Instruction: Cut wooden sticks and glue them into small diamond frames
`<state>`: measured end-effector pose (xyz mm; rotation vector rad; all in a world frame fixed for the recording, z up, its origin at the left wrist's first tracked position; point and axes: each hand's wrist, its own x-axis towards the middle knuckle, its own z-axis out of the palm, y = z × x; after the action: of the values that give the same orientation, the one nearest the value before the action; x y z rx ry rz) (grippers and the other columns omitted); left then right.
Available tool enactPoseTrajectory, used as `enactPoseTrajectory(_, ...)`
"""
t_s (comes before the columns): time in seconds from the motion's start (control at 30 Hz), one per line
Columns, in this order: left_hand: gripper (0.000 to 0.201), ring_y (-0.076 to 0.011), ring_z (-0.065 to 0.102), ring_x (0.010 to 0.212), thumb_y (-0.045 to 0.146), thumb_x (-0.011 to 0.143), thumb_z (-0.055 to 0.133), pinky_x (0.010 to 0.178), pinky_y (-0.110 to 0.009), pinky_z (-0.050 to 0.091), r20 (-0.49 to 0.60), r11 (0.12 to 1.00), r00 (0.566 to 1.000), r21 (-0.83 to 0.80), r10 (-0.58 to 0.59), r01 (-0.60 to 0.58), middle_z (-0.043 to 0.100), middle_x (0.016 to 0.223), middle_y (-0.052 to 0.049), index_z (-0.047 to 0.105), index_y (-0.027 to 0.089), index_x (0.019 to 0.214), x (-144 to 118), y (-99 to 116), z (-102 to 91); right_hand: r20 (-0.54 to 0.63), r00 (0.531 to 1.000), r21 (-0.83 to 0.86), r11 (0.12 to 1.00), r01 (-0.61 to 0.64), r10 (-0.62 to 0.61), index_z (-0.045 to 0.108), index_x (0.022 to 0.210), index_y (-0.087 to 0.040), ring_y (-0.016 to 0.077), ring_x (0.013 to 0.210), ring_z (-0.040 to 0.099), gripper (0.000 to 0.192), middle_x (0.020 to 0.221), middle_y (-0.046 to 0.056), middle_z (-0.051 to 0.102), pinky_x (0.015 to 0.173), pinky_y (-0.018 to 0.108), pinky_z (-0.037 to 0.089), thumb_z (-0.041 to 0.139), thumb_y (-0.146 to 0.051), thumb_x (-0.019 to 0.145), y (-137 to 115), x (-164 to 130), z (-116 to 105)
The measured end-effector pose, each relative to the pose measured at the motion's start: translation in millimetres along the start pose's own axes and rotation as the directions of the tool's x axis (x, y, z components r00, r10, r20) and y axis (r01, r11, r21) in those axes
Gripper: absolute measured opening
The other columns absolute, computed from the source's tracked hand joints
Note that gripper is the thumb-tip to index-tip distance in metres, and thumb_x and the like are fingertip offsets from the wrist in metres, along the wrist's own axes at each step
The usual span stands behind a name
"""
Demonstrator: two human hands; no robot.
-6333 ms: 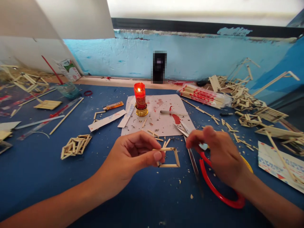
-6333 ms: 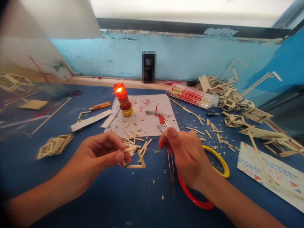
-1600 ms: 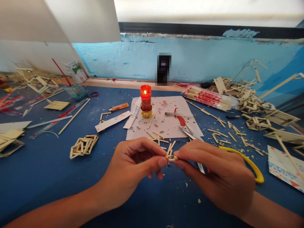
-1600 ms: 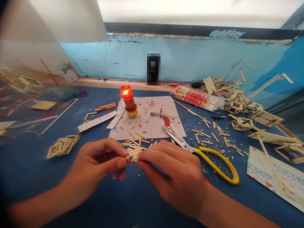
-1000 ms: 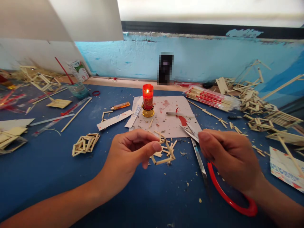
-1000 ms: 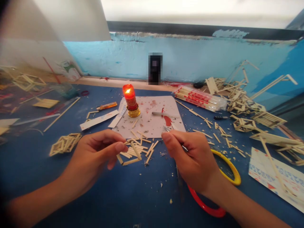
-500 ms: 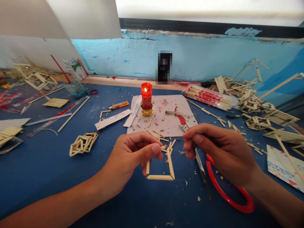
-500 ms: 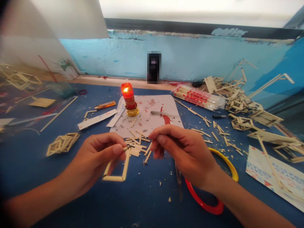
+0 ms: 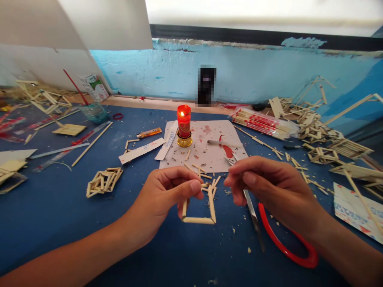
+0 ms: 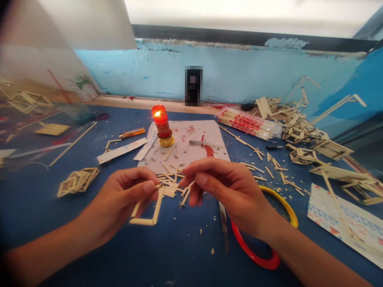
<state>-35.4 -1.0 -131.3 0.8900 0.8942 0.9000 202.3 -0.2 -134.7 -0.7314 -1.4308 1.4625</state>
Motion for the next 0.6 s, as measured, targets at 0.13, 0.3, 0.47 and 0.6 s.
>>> enactPoseTrajectory(0.13,0.019,-0.0057,0.053,0.045,0.031,0.076,0.091,0.044,-0.013,0.043,-0.016,1.000,1.000,0.016,-0.003,0.003,0.071,0.060,0.001,0.079,0.017,0.074,-0.2,0.3,0.0,-0.015,0.996,-0.095,0.992,0.083,-0.085,0.080,0.105,-0.027,0.0128,0.068,0.072,0.015,0.093,0.003,0.080,0.065,0.027,0.061,0.067,-0.021,0.100,0.7,-1.1,-0.9)
enactPoseTrajectory(0.3,0.017,-0.0043,0.054,0.046,0.032,0.077,0.091,0.045,-0.010,0.044,0.001,1.000,1.000,0.015,-0.009,0.009,0.072,0.062,0.001,0.080,0.018,0.076,1.0,-0.2,-1.0,-0.012,0.999,-0.075,0.996,0.048,-0.049,0.080,0.094,-0.023,0.0133,0.068,0.070,0.014,0.080,0.003,0.076,0.063,0.024,0.060,0.068,-0.022,0.100,0.0,-2.6,-2.9)
enactPoseTrajectory(0.47,0.018,-0.0041,0.055,0.046,0.032,0.077,0.091,0.045,-0.010,0.045,-0.005,1.000,1.000,0.013,-0.015,0.016,0.073,0.062,0.002,0.080,0.018,0.075,0.9,0.4,-1.4,-0.047,0.999,0.003,1.000,-0.005,0.005,0.082,0.095,-0.022,0.0101,0.067,0.075,0.010,0.080,0.001,0.079,0.063,0.016,0.062,0.073,-0.020,0.097,-1.9,-0.7,0.4)
enactPoseTrajectory(0.6,0.019,-0.0040,0.055,0.047,0.033,0.077,0.091,0.045,-0.009,0.045,-0.004,1.000,1.000,0.015,-0.015,0.015,0.073,0.063,0.002,0.080,0.018,0.075,0.4,1.1,-1.5,-0.051,0.999,0.038,0.999,-0.017,0.019,0.083,0.092,-0.022,0.0147,0.068,0.080,0.007,0.081,0.003,0.083,0.063,0.020,0.066,0.077,-0.021,0.094,-3.2,-1.6,3.7)
